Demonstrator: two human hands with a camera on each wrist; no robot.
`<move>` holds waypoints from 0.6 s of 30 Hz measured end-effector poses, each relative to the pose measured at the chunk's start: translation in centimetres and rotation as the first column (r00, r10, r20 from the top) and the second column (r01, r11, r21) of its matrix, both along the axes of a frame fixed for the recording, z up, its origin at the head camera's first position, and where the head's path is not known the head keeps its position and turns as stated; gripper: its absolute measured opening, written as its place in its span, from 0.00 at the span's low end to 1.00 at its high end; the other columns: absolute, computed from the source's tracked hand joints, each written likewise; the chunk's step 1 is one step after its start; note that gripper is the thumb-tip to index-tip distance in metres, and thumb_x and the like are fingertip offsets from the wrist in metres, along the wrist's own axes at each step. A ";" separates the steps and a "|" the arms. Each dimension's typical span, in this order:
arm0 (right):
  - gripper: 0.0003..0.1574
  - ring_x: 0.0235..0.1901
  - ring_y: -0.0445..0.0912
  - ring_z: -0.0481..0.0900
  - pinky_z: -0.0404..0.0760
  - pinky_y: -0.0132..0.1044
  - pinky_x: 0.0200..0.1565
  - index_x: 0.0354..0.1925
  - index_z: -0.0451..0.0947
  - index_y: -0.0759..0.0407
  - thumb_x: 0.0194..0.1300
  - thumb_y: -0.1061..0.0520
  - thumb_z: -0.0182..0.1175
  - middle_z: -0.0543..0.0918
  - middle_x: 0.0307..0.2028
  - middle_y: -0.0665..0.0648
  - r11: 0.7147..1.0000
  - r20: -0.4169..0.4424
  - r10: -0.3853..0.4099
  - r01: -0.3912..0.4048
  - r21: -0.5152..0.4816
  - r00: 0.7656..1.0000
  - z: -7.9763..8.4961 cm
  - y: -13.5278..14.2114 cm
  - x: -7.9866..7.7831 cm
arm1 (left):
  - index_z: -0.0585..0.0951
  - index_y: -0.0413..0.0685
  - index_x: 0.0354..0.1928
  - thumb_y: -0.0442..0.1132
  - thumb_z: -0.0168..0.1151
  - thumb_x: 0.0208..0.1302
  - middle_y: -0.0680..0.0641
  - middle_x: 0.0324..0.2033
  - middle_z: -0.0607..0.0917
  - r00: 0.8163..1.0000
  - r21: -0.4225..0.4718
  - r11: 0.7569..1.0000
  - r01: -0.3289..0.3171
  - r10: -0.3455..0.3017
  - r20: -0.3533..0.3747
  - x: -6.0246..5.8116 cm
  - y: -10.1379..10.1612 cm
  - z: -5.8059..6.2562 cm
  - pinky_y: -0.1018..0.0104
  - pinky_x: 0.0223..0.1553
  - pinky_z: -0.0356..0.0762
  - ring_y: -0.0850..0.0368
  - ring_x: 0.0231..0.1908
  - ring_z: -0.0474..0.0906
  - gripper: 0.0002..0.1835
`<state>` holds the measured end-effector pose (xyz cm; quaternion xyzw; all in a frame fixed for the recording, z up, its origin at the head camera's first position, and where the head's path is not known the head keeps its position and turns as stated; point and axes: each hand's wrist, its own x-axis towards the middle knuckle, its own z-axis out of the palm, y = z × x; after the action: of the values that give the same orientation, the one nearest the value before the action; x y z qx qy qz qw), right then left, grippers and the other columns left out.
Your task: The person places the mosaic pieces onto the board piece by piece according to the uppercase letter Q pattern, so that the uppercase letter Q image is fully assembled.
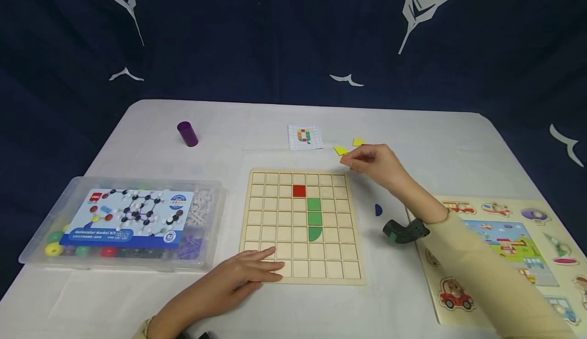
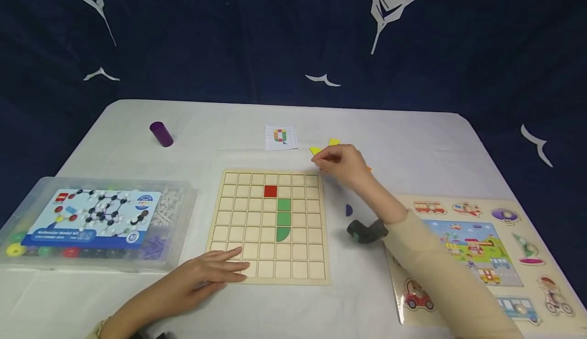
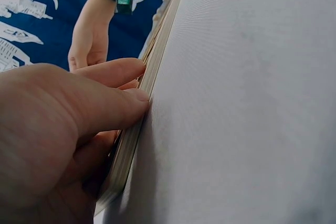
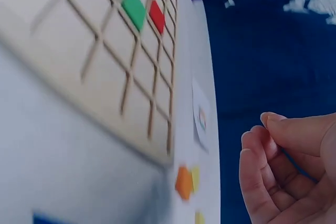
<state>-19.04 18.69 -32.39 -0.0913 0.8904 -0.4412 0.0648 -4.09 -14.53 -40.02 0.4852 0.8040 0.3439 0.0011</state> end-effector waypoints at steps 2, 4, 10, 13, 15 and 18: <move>0.13 0.38 0.53 0.78 0.79 0.39 0.40 0.44 0.79 0.70 0.64 0.62 0.59 0.81 0.43 0.63 1.000 0.028 -0.022 0.022 0.003 0.999 0.2 1.0 -0.3 | 0.81 0.48 0.52 0.25 0.62 0.55 0.54 0.56 0.76 1.000 -0.006 1.000 -0.001 0.001 0.007 0.0 0.0 0.0 0.54 0.59 0.64 0.50 0.62 0.64 0.22; 0.15 0.39 0.55 0.77 0.79 0.39 0.39 0.46 0.79 0.70 0.65 0.60 0.58 0.81 0.43 0.65 0.999 0.049 -0.047 0.046 0.028 0.998 0.4 2.1 -0.4 | 0.81 0.48 0.52 0.25 0.62 0.55 0.54 0.56 0.76 1.000 -0.013 1.000 -0.001 0.002 0.014 0.0 0.0 0.1 0.54 0.59 0.64 0.50 0.62 0.64 0.22; 0.19 0.35 0.53 0.74 0.76 0.38 0.35 0.49 0.77 0.70 0.67 0.56 0.57 0.81 0.41 0.65 0.991 0.073 -0.093 0.085 0.103 0.993 -0.2 5.3 -0.6 | 0.81 0.49 0.53 0.25 0.61 0.56 0.55 0.57 0.76 0.999 -0.034 0.999 -0.015 0.016 0.041 0.1 -0.1 0.1 0.54 0.60 0.63 0.51 0.63 0.63 0.22; 0.18 0.35 0.51 0.76 0.76 0.40 0.39 0.48 0.78 0.68 0.66 0.55 0.58 0.83 0.37 0.60 0.984 0.081 -0.128 0.116 0.134 0.989 -0.8 6.5 -0.7 | 0.81 0.49 0.52 0.25 0.61 0.56 0.55 0.57 0.76 0.999 -0.034 0.999 -0.015 0.017 0.039 0.1 0.0 0.1 0.54 0.60 0.63 0.51 0.63 0.63 0.21; 0.18 0.36 0.50 0.76 0.75 0.41 0.39 0.47 0.78 0.68 0.66 0.56 0.58 0.83 0.37 0.59 0.980 0.073 -0.136 0.124 0.153 0.988 -1.2 7.1 -0.7 | 0.81 0.48 0.52 0.25 0.61 0.56 0.55 0.57 0.76 0.999 -0.034 0.999 -0.013 0.015 0.035 0.1 0.0 0.1 0.54 0.59 0.63 0.51 0.62 0.63 0.21; 0.18 0.39 0.50 0.76 0.75 0.40 0.40 0.47 0.79 0.68 0.65 0.56 0.59 0.83 0.40 0.61 0.974 0.062 -0.148 0.134 0.185 0.987 -1.4 7.9 -0.7 | 0.81 0.48 0.52 0.25 0.61 0.56 0.55 0.57 0.76 0.999 -0.034 0.999 -0.014 0.015 0.041 0.1 0.1 0.1 0.54 0.60 0.63 0.51 0.63 0.63 0.21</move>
<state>-19.74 26.55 -33.79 -0.0049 0.9279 -0.3654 0.0746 -4.03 -14.48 -39.89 0.4721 0.8129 0.3403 0.0236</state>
